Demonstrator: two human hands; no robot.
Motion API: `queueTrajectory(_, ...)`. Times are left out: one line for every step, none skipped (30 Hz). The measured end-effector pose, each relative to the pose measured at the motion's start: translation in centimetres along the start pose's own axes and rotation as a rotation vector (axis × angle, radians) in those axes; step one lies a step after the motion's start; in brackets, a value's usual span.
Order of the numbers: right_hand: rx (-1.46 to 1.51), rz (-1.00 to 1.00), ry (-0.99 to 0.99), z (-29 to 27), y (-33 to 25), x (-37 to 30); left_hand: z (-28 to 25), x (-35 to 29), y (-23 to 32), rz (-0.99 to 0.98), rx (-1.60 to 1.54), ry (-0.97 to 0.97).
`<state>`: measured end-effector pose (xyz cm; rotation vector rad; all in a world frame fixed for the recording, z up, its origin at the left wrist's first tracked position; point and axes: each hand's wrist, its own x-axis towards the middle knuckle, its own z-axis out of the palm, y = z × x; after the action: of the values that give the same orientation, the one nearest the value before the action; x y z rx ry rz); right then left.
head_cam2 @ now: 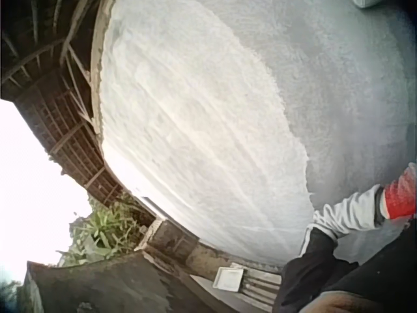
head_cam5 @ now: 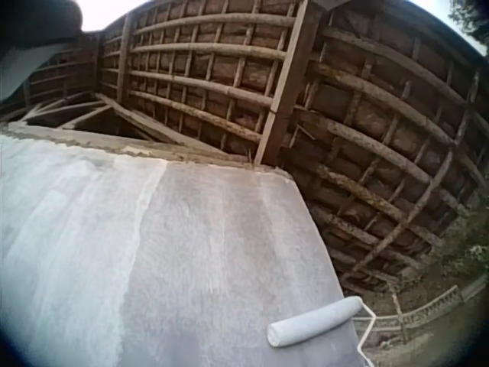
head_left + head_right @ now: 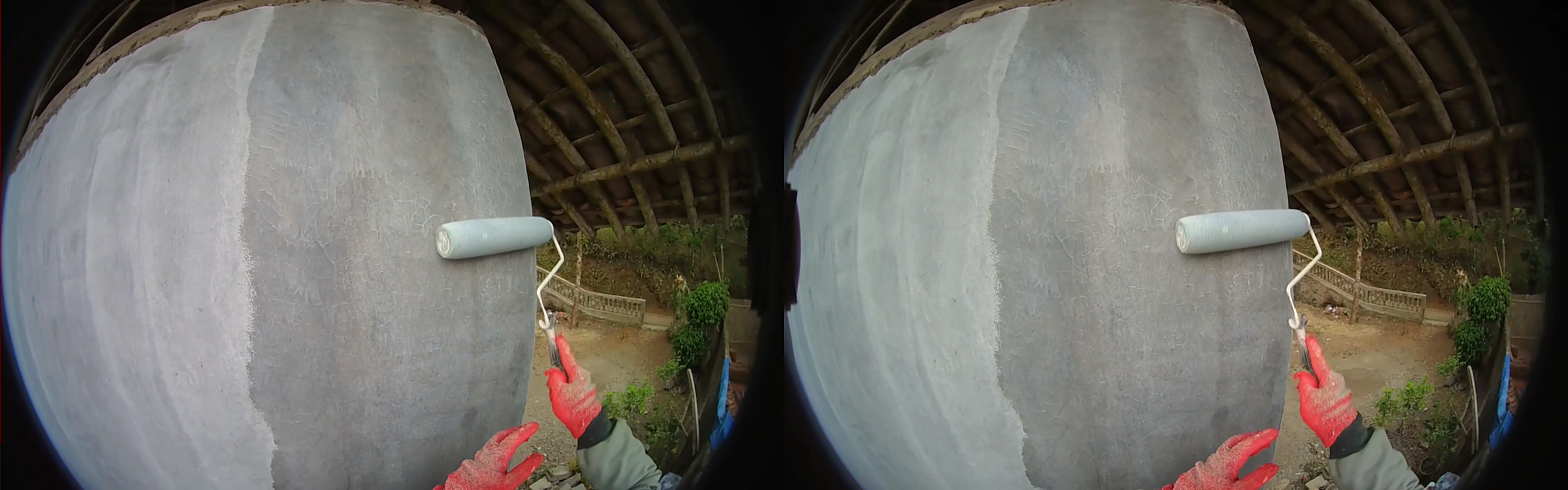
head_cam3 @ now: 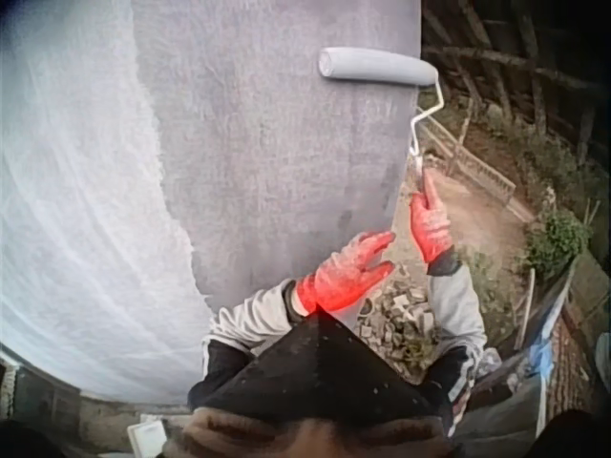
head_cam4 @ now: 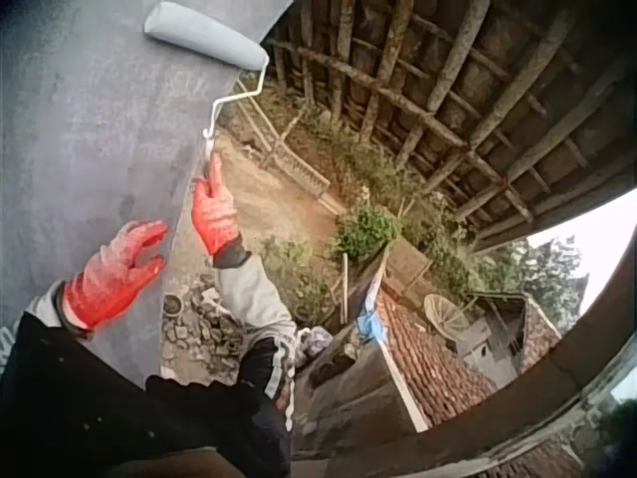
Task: The person paints the exterior surface of a curved wall using a paint roller.
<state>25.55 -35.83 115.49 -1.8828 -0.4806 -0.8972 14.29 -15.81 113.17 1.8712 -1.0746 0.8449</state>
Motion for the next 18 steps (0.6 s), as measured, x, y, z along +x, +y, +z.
queueTrajectory(-0.050,0.075,-0.036,-0.4,0.7,-2.5,0.2,-0.1,0.1,0.052,0.052,-0.017)
queueTrajectory(-0.053,0.075,-0.039,-0.5,0.8,-3.8,0.2,-0.3,0.3,0.051,0.049,-0.014)
queueTrajectory(-0.089,0.084,-0.051,-0.5,0.7,-4.7,0.0,-0.4,0.6,-0.029,-0.021,-0.033)
queueTrajectory(-0.126,0.093,-0.063,-0.6,0.6,-5.1,0.0,-0.5,0.8,-0.109,-0.093,-0.053)
queueTrajectory(-0.193,0.050,-0.054,-0.8,0.4,-4.5,0.0,-0.4,0.8,-0.108,-0.098,-0.052)
queueTrajectory(-0.198,0.051,-0.054,-1.0,0.0,-3.6,0.1,-0.4,0.7,-0.102,-0.096,-0.056)
queueTrajectory(-0.160,-0.008,-0.030,-1.0,-0.6,-2.1,0.1,-0.3,0.5,-0.097,-0.093,-0.056)
queueTrajectory(-0.118,-0.071,-0.012,-1.0,-1.1,-0.1,0.2,-0.1,0.1,-0.101,-0.094,-0.048)
queueTrajectory(-0.119,-0.100,0.001,-0.9,-2.0,2.3,0.2,0.0,-0.4,0.007,-0.069,-0.035)
queueTrajectory(-0.108,-0.147,0.019,-1.1,-3.5,4.3,0.4,-0.4,-0.1,0.125,-0.025,-0.017)
queueTrajectory(-0.080,-0.202,0.052,-1.0,-4.9,7.0,0.2,-0.2,-0.2,0.124,-0.026,-0.010)
queueTrajectory(-0.056,-0.253,0.090,-1.2,-6.7,9.5,0.0,0.2,-0.3,0.169,0.011,-0.018)
queueTrajectory(-0.046,-0.240,0.105,-1.5,-9.1,11.6,-0.2,0.4,-0.3,0.213,0.049,-0.026)
queueTrajectory(-0.026,-0.232,0.110,-1.3,-11.9,13.8,-0.4,0.6,-0.4,0.208,0.055,-0.019)
queueTrajectory(-0.066,-0.208,0.104,-0.8,-14.7,15.9,-0.7,0.8,-0.7,0.226,0.103,0.007)
queueTrajectory(-0.122,-0.177,0.121,-1.2,-17.4,17.4,-0.8,0.9,-0.8,0.263,0.133,0.019)
queueTrajectory(-0.157,-0.205,0.155,-0.9,-19.6,19.1,-1.1,1.0,-0.9,0.255,0.144,0.027)
queueTrajectory(-0.193,-0.232,0.194,-0.8,-21.6,21.0,-1.4,1.0,-0.8,0.215,0.110,0.032)
